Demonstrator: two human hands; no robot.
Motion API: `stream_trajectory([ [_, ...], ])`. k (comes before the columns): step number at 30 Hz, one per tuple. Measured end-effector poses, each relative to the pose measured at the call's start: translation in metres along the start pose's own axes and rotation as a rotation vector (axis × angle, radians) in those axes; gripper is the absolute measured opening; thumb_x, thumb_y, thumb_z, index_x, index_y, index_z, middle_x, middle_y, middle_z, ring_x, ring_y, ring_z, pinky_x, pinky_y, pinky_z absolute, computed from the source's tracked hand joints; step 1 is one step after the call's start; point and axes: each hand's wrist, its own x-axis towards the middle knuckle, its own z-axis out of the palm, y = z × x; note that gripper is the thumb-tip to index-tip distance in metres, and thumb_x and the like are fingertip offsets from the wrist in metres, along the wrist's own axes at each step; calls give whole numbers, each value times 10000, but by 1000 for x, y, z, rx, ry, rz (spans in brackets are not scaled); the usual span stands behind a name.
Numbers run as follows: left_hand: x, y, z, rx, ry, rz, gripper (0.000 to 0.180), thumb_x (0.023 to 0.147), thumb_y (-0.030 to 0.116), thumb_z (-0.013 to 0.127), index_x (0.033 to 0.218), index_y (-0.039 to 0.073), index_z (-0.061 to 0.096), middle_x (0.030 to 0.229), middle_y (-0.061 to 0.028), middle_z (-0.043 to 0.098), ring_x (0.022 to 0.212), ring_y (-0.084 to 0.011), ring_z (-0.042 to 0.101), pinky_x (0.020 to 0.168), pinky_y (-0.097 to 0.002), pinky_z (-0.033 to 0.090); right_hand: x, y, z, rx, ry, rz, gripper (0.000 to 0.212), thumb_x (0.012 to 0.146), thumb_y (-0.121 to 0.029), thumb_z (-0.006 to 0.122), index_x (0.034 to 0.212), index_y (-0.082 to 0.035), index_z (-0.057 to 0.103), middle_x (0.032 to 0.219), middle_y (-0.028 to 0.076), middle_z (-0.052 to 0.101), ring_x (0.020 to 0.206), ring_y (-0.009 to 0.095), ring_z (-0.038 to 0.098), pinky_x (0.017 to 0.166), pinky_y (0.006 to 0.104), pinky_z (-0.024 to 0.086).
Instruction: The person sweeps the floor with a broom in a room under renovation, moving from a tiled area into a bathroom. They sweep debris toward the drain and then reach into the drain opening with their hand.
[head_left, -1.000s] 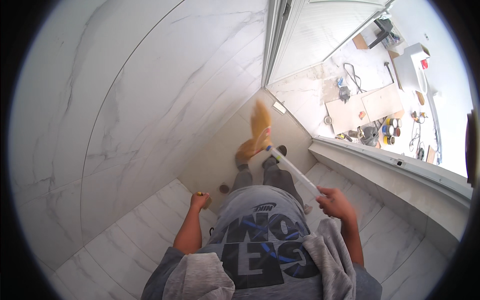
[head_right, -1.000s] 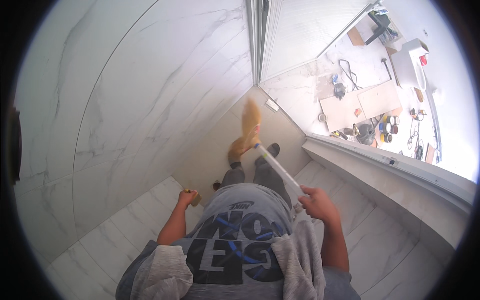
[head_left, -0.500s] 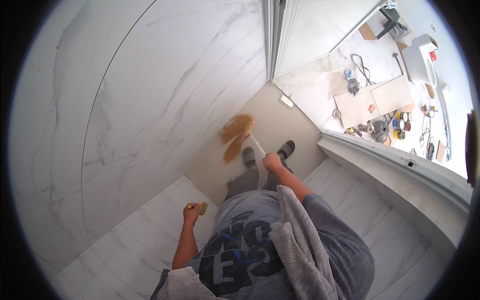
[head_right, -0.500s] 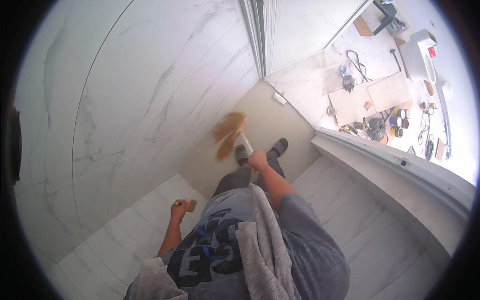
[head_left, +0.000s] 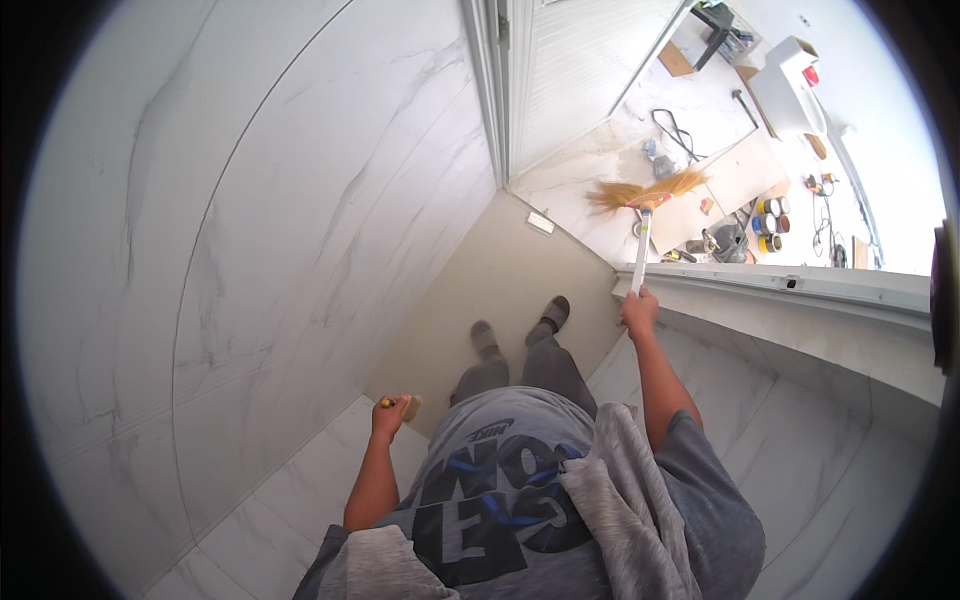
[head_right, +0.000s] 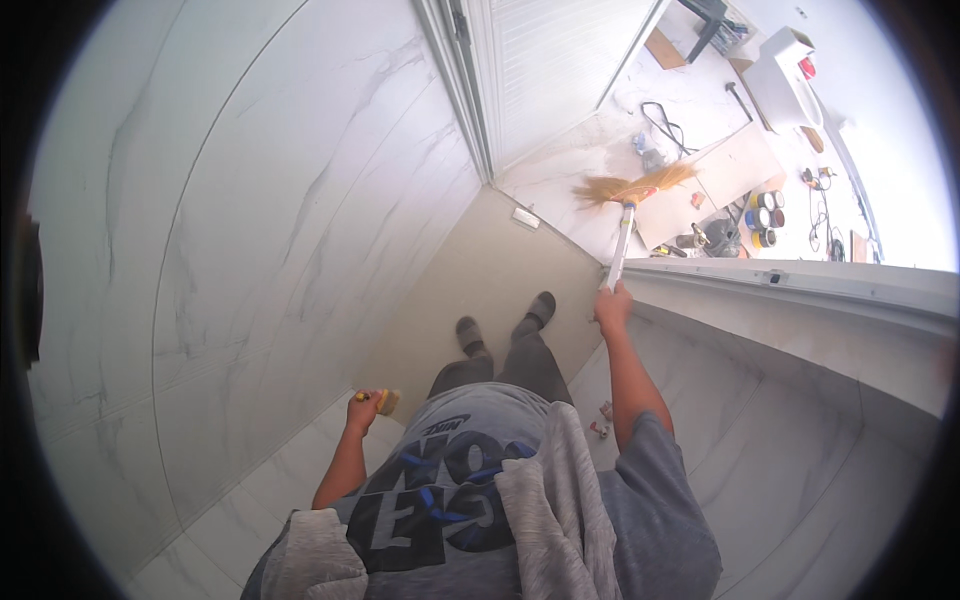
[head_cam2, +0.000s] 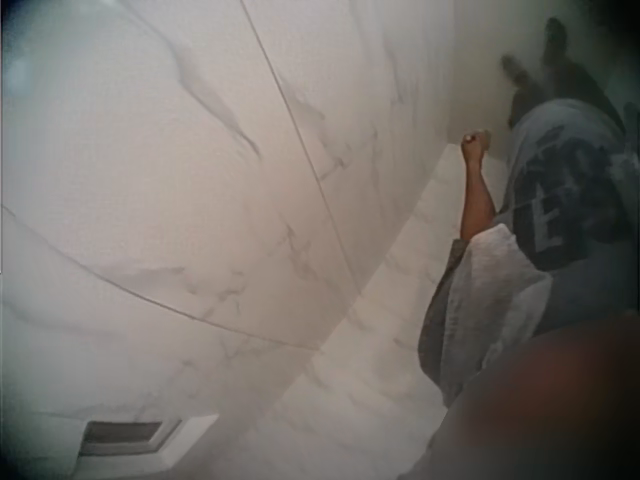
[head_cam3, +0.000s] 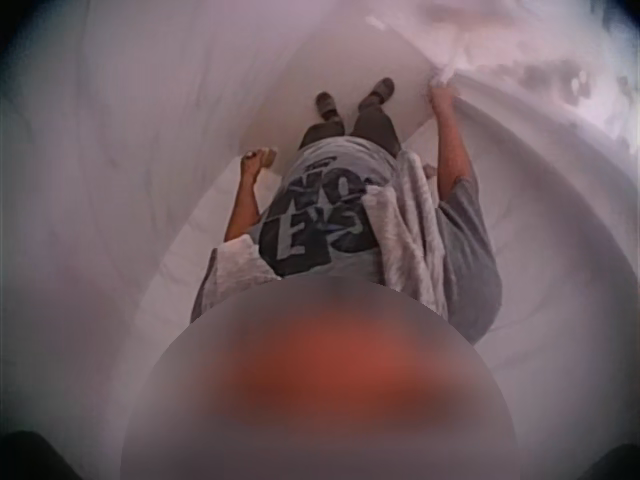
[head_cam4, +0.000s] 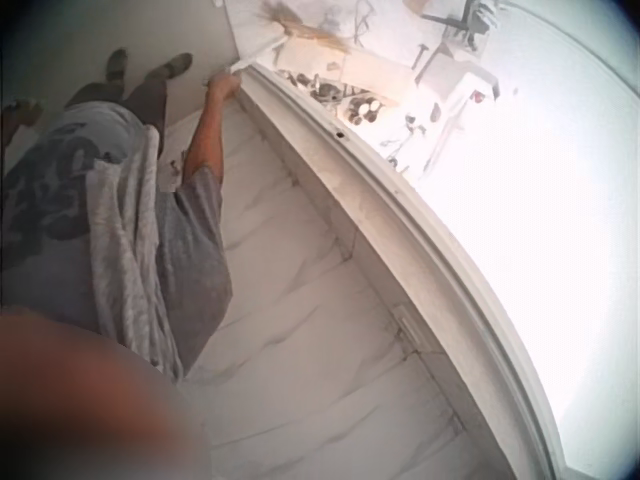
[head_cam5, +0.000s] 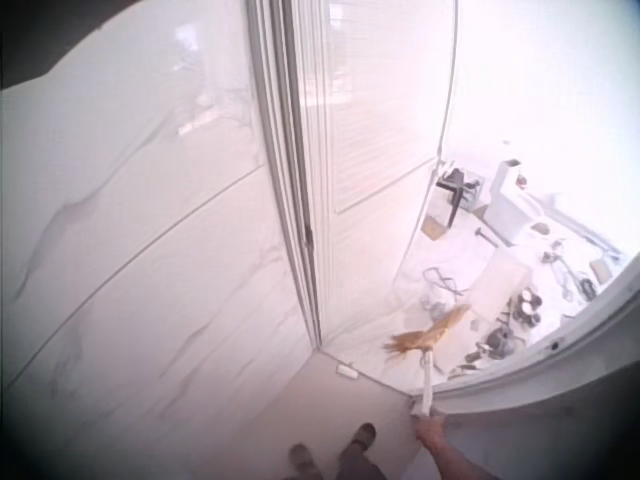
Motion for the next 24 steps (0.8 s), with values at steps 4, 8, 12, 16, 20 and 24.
stream_trajectory([
  [4, 17, 20, 6, 56, 1, 39, 264, 836, 258, 744, 872, 17, 642, 862, -71, 666, 794, -152, 606, 741, -311, 492, -70, 5, -85, -86, -109, -123, 500, 876, -161, 600, 1316, 64, 526, 849, 263, 666, 658, 315, 678, 621, 394, 525],
  [8, 28, 27, 10, 29, -61, -14, 279, 838, 254, 747, 912, 9, 636, 896, -74, 664, 833, -159, 610, 768, -313, 493, -155, -18, -152, -170, -326, -96, 500, 861, -173, 611, 1309, 39, 546, 952, 290, 670, 899, 361, 685, 818, 391, 512],
  [12, 33, 30, 15, 67, -70, -64, 291, 837, 245, 754, 944, 6, 627, 921, -78, 660, 847, -166, 611, 780, -316, 494, -196, -34, -152, -245, -590, -27, 482, 859, -198, 610, 1303, -13, 576, 1008, 273, 678, 938, 359, 683, 846, 381, 511],
  [16, 27, 42, 22, 103, -38, -90, 286, 843, 247, 758, 933, 10, 626, 903, -63, 653, 829, -157, 604, 768, -312, 491, -161, -9, -70, -275, -804, 38, 430, 853, -193, 600, 1255, -44, 625, 1003, 247, 691, 860, 323, 706, 818, 385, 537],
  [20, 6, 64, 27, 85, 13, -58, 262, 859, 259, 746, 915, 30, 633, 865, -44, 641, 790, -138, 591, 727, -301, 488, -73, 34, 30, -469, -965, 170, 310, 814, -127, 601, 1080, 7, 688, 986, 236, 702, 904, 330, 706, 816, 426, 552],
  [24, -21, 85, 37, 75, 88, 35, 241, 868, 265, 737, 897, 47, 638, 840, -35, 634, 763, -126, 583, 695, -293, 485, -3, 66, 59, -535, -547, -57, 263, 812, -109, 574, 991, 22, 717, 944, 233, 701, 871, 359, 701, 772, 436, 563],
])
